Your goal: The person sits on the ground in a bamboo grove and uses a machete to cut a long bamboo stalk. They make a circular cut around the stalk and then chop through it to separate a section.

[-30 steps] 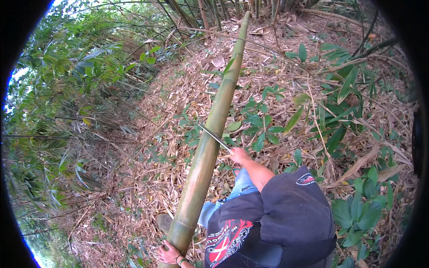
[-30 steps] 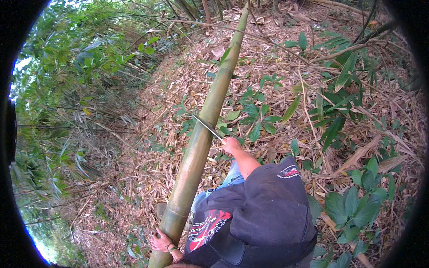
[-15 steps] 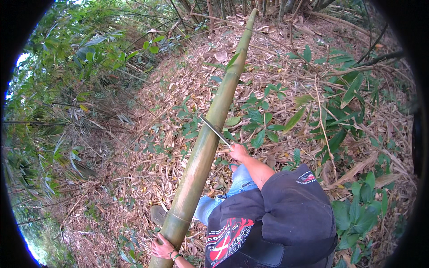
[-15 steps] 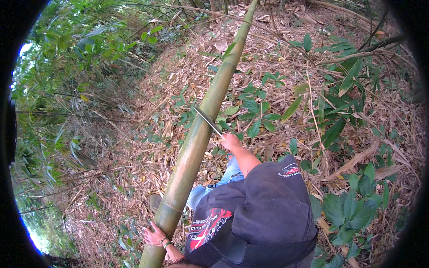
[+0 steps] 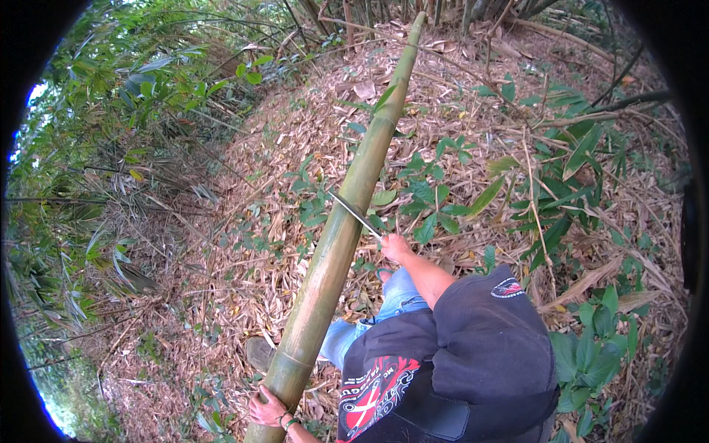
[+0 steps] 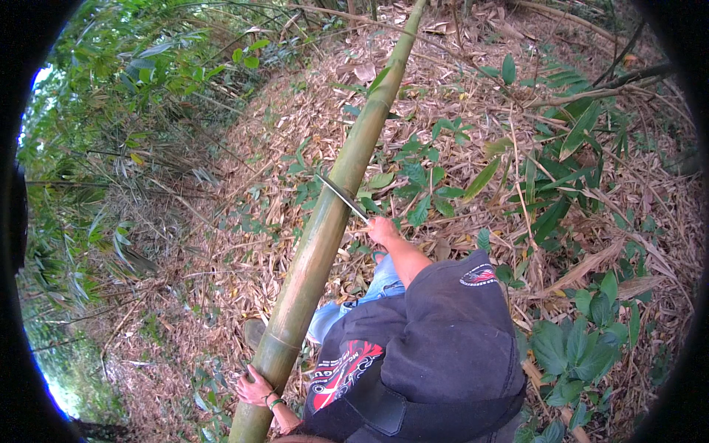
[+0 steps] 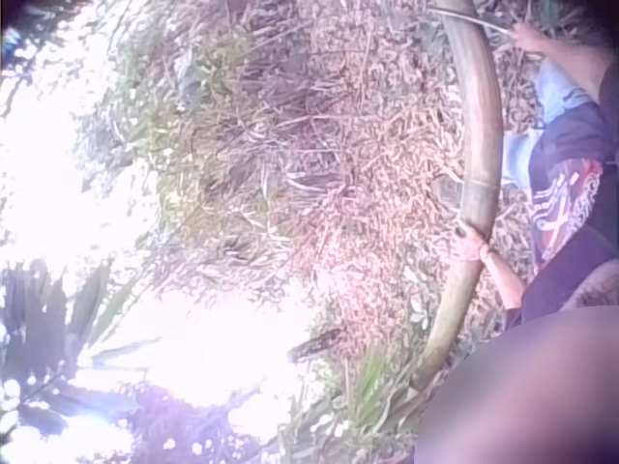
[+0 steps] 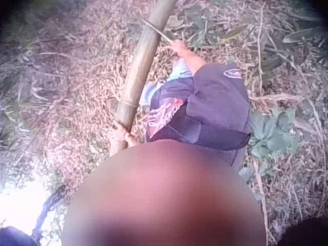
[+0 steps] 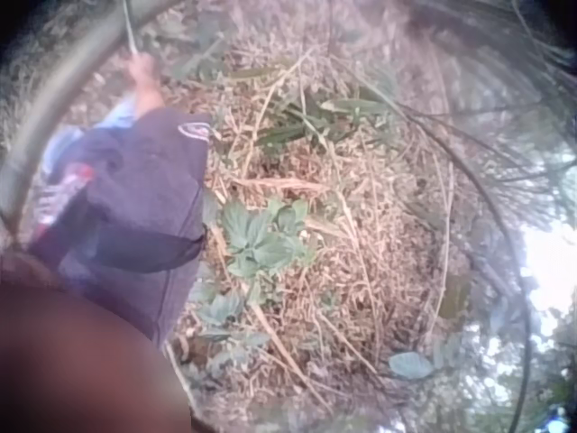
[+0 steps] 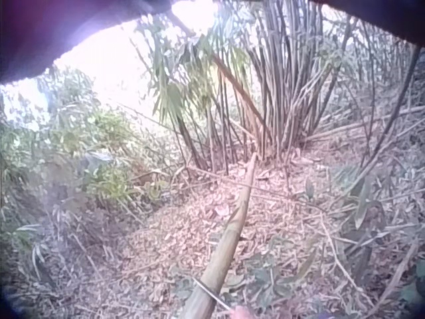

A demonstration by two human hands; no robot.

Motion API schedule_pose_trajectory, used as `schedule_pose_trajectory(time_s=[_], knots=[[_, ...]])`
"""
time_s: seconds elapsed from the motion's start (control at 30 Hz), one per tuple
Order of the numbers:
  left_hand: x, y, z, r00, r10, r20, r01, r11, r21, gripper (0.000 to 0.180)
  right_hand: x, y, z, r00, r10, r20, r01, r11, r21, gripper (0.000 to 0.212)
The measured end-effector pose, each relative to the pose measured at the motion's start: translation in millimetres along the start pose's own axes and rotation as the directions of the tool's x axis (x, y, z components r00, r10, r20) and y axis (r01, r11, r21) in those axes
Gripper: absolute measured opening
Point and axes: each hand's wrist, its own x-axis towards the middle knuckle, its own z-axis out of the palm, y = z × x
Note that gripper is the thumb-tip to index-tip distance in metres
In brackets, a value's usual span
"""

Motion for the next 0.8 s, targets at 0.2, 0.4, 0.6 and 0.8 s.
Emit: schedule_pose_trajectory(time_s=[0.2,0.4,0.6,0.8], knots=[[2.0,8.8,-7.1,1.0,-0.016,0.024,0.016,1.0,0.001,0.056,6.2,8.5,-1.7,1.0,0.019,0.013,-0.02,1.0,0.009,0.045],[1.4,5.4,-8.5,0.997,-0.041,0.071,0.042,0.999,-0.014,0.057,-0.1,0.5,-16.1,0.997,-0.008,0.072,0.009,1.0,-0.003,0.049],[2.2,8.9,-7.6,0.997,-0.04,0.059,0.04,0.999,-0.007,0.057,8.1,8.7,-7.9,0.999,-0.009,0.032,0.008,1.0,0.013,0.048],[1.1,3.1,-0.5,0.998,-0.049,0.039,0.049,0.999,0.009,0.06,15.2,17.0,7.2,1.0,-0.007,0.014,0.007,1.0,0.024,0.046]])
